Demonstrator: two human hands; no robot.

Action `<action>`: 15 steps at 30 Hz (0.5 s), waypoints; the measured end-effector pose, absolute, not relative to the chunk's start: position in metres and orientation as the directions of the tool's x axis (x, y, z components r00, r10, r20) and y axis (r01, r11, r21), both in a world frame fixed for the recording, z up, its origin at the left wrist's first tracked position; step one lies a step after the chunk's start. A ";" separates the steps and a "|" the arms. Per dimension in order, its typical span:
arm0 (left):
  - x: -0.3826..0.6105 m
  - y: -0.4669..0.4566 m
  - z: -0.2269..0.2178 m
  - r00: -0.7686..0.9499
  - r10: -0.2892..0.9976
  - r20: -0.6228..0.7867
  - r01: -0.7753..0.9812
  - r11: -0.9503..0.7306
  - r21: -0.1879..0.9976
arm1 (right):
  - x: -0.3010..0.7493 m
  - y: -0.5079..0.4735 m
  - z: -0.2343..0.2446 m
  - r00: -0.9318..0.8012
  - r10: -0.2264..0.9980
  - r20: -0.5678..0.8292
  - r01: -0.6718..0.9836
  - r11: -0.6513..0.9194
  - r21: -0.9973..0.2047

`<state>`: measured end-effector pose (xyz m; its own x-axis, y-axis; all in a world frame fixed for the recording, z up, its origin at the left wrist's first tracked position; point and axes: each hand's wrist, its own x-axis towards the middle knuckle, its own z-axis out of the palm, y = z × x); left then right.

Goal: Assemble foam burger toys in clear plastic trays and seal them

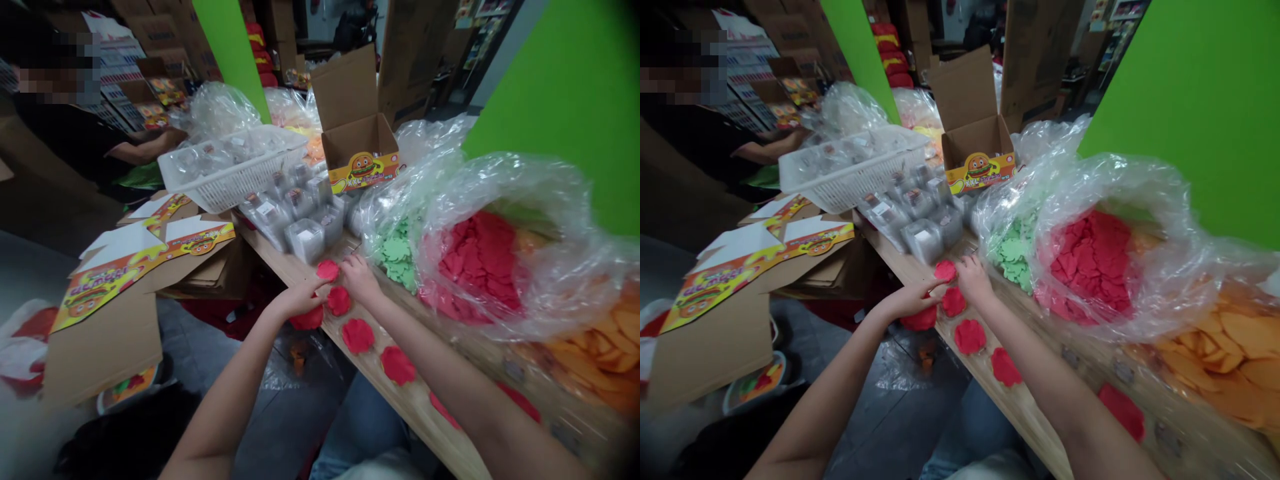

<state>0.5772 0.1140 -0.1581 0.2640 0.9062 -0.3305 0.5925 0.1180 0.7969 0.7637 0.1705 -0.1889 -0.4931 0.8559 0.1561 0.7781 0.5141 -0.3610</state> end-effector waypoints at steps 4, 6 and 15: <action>0.570 0.135 -0.157 0.255 0.886 -0.387 0.792 0.038 0.609 | 0.776 0.148 -0.177 -0.521 0.811 0.264 0.678 0.582 -0.450; 0.571 0.146 -0.161 0.244 0.877 -0.413 0.811 0.049 0.583 | 0.785 0.138 -0.172 -0.520 0.794 0.316 0.615 0.604 -0.506; 0.560 0.131 -0.128 0.155 0.936 -0.316 0.749 0.098 0.656 | 0.812 0.106 -0.150 -0.368 0.922 0.116 0.374 0.262 -0.890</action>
<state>0.5595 0.1309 -0.1283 0.1545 0.9359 -0.3164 0.7486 0.0981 0.6557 0.8117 0.1057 -0.1498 -0.3684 0.9223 0.1164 0.3741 0.2617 -0.8897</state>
